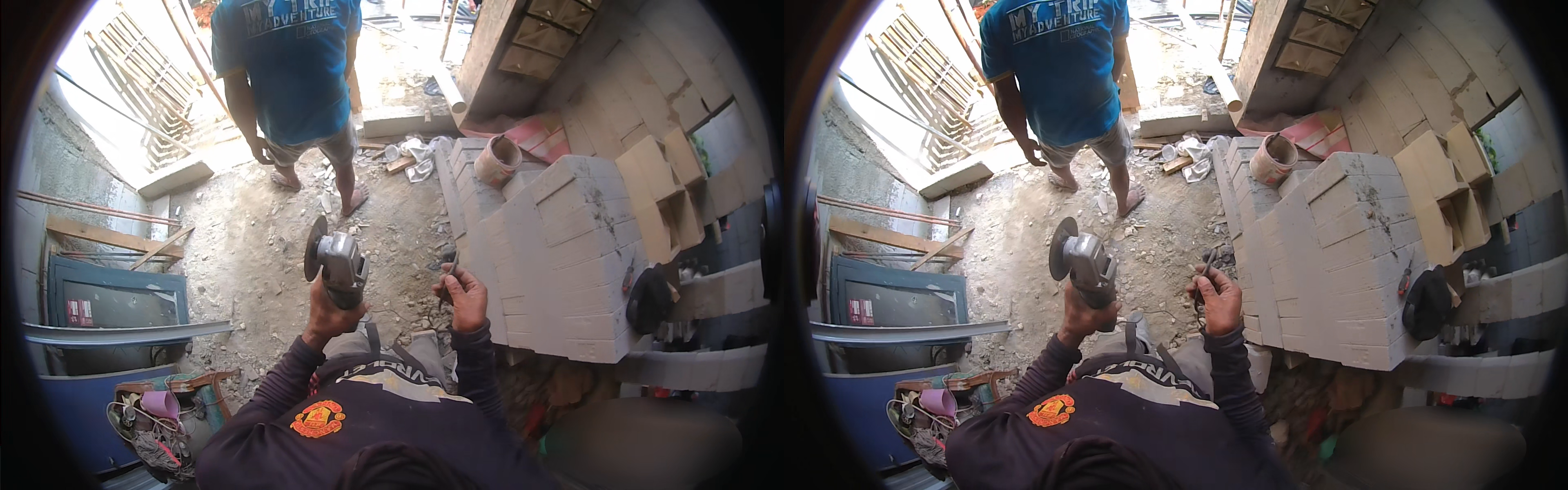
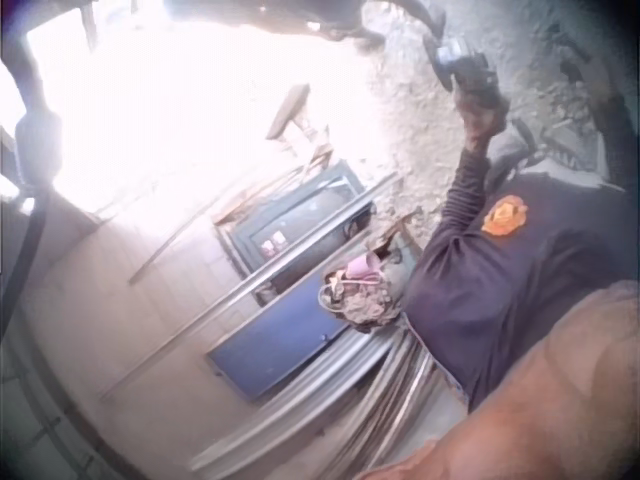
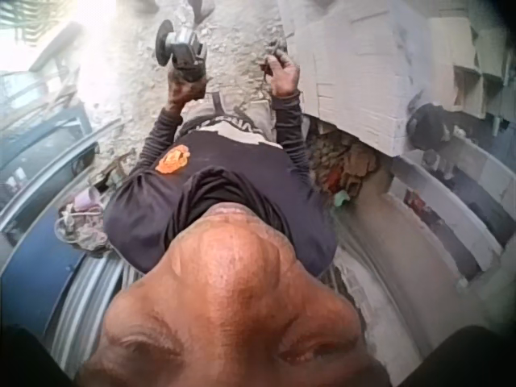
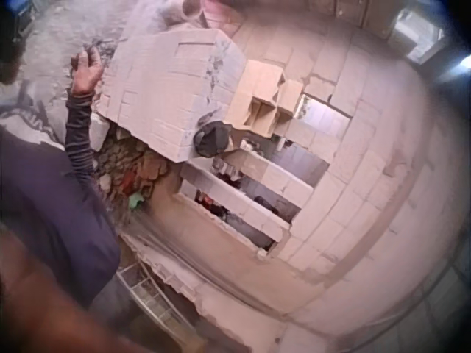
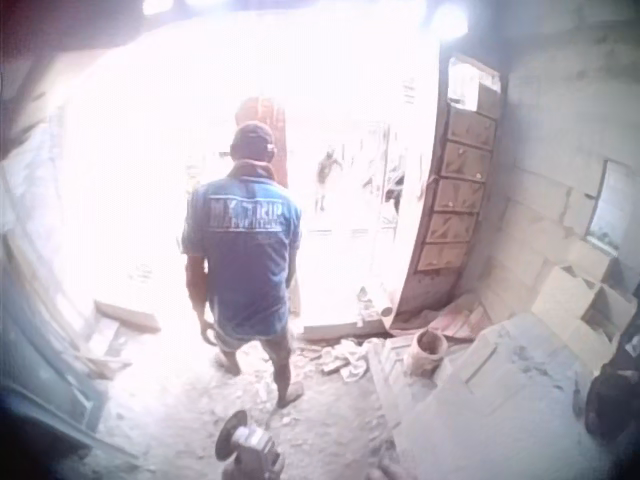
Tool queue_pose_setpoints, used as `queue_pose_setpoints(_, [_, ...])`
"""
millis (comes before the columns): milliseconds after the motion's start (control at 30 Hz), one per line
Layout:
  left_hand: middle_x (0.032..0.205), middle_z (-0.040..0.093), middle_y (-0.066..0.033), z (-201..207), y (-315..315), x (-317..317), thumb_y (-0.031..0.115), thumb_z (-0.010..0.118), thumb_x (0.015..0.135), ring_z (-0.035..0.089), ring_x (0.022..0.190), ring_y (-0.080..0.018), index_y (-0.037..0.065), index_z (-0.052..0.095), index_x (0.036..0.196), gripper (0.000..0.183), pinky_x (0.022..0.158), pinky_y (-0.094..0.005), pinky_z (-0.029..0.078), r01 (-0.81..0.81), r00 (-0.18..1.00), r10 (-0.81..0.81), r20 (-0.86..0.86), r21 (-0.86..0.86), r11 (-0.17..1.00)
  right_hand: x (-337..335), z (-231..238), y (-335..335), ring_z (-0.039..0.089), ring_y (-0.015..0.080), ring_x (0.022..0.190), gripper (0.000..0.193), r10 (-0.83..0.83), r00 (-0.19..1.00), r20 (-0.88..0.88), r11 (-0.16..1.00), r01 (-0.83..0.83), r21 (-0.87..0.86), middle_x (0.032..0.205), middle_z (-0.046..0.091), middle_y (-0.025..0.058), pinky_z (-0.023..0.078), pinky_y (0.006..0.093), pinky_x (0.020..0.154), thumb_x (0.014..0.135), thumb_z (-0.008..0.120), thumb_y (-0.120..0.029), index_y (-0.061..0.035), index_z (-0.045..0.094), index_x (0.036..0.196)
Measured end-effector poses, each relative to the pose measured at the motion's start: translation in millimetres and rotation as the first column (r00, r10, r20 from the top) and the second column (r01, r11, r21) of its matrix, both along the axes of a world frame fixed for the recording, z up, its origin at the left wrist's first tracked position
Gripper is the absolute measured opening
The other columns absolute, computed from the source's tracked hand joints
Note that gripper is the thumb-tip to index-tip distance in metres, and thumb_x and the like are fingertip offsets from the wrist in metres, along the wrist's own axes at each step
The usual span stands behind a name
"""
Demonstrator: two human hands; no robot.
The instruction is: The person walks through a construction site carrying an angle grinder, then squats to cut a long white PVC pipe. After cutting the pipe, the person stands up and carries the cut section through the debris-filled room.
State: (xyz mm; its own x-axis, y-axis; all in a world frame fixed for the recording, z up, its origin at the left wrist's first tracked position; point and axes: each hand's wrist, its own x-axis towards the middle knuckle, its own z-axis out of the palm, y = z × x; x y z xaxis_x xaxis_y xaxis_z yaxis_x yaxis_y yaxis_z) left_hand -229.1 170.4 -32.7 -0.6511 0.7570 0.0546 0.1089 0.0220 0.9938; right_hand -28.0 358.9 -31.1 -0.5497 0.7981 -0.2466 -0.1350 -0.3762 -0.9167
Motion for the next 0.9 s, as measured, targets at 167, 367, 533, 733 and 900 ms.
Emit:
queue_pose_setpoints(167, [0.095, 0.065, -0.0080, 5.7, 23.5, -81.4, 0.009, 0.084, 0.066, 0.066, 0.082, -0.0175, 0.001, 0.057, 0.112, 0.053, 0.075, -0.0333, 0.055, -0.104, 0.995, 0.103, 0.013, 0.039, 0.994, -94.3, 3.1, 47.4, 0.061, 0.0085, 0.069, 0.020, 0.076, 0.967, 0.245, 0.943, -0.149, 0.299, 0.088, 0.067, 0.0033, 0.050, 0.0227, 0.064, 0.095, 0.061, -0.007, 0.0039, 0.068, 0.110])
queue_pose_setpoints(367, [0.098, 0.066, -0.0095, -3.4, 81.8, -163.5, 0.002, 0.080, 0.069, 0.068, 0.087, -0.0197, -0.001, 0.056, 0.119, 0.055, 0.078, -0.0343, 0.057, -0.269, 0.962, 0.273, -0.019, 0.102, 0.958, -211.3, -16.9, 127.6, 0.058, 0.0076, 0.058, 0.019, 0.201, 0.913, 0.354, 0.939, -0.282, 0.195, 0.079, 0.067, 0.0029, 0.050, 0.0244, 0.054, 0.094, 0.061, -0.011, 0.0012, 0.069, 0.106])
queue_pose_setpoints(533, [0.100, 0.065, -0.0103, -0.6, 161.3, -235.7, 0.000, 0.078, 0.069, 0.067, 0.092, -0.0210, -0.001, 0.055, 0.119, 0.055, 0.084, -0.0363, 0.056, -0.323, 0.946, 0.319, 0.060, 0.088, 0.942, -323.7, -38.4, 204.8, 0.062, 0.0136, 0.058, 0.018, 0.277, 0.883, 0.379, 0.869, -0.399, 0.294, 0.075, 0.067, 0.0084, 0.050, 0.0290, 0.056, 0.093, 0.064, -0.017, 0.0011, 0.067, 0.091])
queue_pose_setpoints(733, [0.101, 0.064, -0.0103, -7.4, 276.9, -312.9, -0.005, 0.077, 0.068, 0.067, 0.092, -0.0214, -0.001, 0.053, 0.122, 0.060, 0.083, -0.0362, 0.056, -0.490, 0.871, 0.473, 0.134, 0.146, 0.860, -442.3, -54.3, 309.4, 0.068, 0.0281, 0.075, 0.019, 0.334, 0.841, 0.426, 0.732, -0.517, 0.444, 0.083, 0.069, 0.0154, 0.053, 0.0379, 0.071, 0.088, 0.068, -0.020, -0.0018, 0.068, 0.093])
queue_pose_setpoints(900, [0.100, 0.064, -0.0101, 8.8, 346.4, -364.5, -0.003, 0.079, 0.066, 0.067, 0.092, -0.0215, -0.001, 0.054, 0.121, 0.061, 0.086, -0.0357, 0.055, -0.523, 0.847, 0.499, 0.185, 0.113, 0.845, -511.6, -55.0, 389.6, 0.068, 0.0363, 0.081, 0.020, 0.330, 0.792, 0.514, 0.611, -0.594, 0.523, 0.086, 0.070, 0.0180, 0.052, 0.0417, 0.074, 0.087, 0.068, -0.020, -0.0021, 0.068, 0.094])
